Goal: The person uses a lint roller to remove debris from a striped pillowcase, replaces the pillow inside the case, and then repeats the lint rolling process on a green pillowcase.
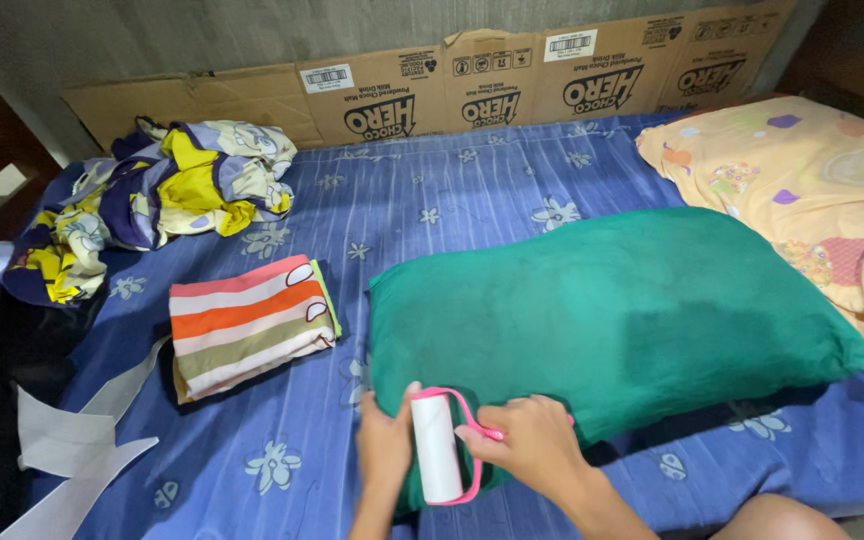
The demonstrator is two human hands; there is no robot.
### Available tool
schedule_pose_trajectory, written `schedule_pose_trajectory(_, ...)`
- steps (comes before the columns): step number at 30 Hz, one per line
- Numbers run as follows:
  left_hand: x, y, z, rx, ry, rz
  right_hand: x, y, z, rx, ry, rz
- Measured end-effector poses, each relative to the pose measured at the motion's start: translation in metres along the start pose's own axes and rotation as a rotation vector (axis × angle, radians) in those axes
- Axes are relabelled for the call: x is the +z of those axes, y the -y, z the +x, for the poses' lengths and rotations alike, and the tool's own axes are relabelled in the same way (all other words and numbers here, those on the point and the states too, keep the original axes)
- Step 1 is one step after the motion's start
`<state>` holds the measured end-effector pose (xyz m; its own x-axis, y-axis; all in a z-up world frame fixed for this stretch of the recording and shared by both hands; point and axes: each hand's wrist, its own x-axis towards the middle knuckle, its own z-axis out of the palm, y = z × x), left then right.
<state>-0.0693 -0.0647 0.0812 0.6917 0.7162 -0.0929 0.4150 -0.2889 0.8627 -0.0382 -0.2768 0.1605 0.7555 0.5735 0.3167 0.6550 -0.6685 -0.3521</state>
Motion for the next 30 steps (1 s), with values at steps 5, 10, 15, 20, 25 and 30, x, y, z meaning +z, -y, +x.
schedule_pose_trajectory(5,-0.067,0.018,0.012,-0.075,0.015,-0.051,-0.044,-0.05,-0.006,0.258,0.042,-0.01)
schedule_pose_trajectory(10,-0.072,0.022,0.01,0.004,-0.021,0.026,-0.075,-0.094,-0.021,0.547,-0.027,-0.154)
schedule_pose_trajectory(15,-0.065,0.032,0.012,-0.065,0.009,0.058,-0.025,-0.034,-0.003,0.403,0.043,-0.018)
schedule_pose_trajectory(20,-0.065,0.05,0.021,0.031,-0.017,0.016,-0.019,-0.027,0.014,0.28,0.079,-0.009)
schedule_pose_trajectory(25,-0.083,0.027,0.021,-0.009,0.147,0.228,-0.077,-0.08,0.023,0.541,0.179,0.009)
schedule_pose_trajectory(30,-0.056,-0.043,0.022,0.483,-0.216,0.504,-0.028,-0.018,0.039,0.265,0.13,-0.044)
